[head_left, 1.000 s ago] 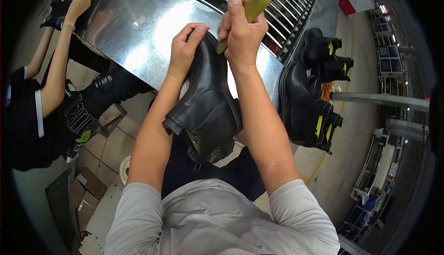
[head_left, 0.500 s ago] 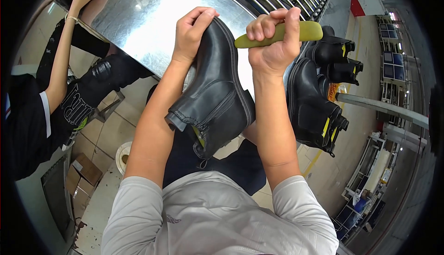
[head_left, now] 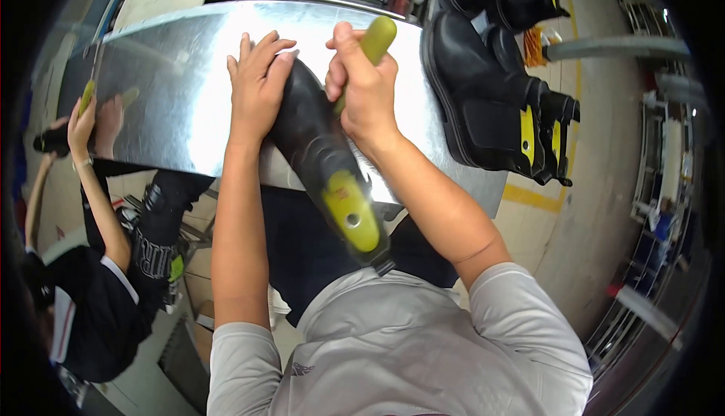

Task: Clean and finish black leather boots using a handheld tool.

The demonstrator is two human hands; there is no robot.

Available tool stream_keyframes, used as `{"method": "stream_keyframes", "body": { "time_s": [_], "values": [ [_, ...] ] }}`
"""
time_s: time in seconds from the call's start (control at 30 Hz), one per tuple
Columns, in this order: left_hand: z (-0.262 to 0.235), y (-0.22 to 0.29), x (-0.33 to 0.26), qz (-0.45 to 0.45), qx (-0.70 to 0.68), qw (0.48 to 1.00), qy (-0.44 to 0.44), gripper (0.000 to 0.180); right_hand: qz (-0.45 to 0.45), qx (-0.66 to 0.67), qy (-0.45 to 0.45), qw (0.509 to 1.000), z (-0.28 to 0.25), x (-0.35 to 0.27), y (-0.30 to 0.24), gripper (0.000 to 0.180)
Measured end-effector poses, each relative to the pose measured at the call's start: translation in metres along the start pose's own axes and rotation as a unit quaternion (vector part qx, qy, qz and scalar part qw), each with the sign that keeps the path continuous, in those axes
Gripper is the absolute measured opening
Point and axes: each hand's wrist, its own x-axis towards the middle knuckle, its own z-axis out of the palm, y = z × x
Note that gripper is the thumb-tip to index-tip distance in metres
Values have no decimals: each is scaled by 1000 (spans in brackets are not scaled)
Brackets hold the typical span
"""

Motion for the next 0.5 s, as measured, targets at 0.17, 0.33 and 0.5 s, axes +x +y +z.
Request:
{"method": "stream_keyframes", "body": {
  "time_s": [0.17,0.33,0.5],
  "values": [
    [-2,8,3,-67,-14,995,-79,29,40,39,29,998,-34,27,-2,41],
    [2,20,6,-82,-8,993,-78,28,50,116,50,991,-31,32,10,40],
    [1,17,5,-135,-181,972,-61,22,43,115,39,992,-31,23,4,39]
  ]
}}
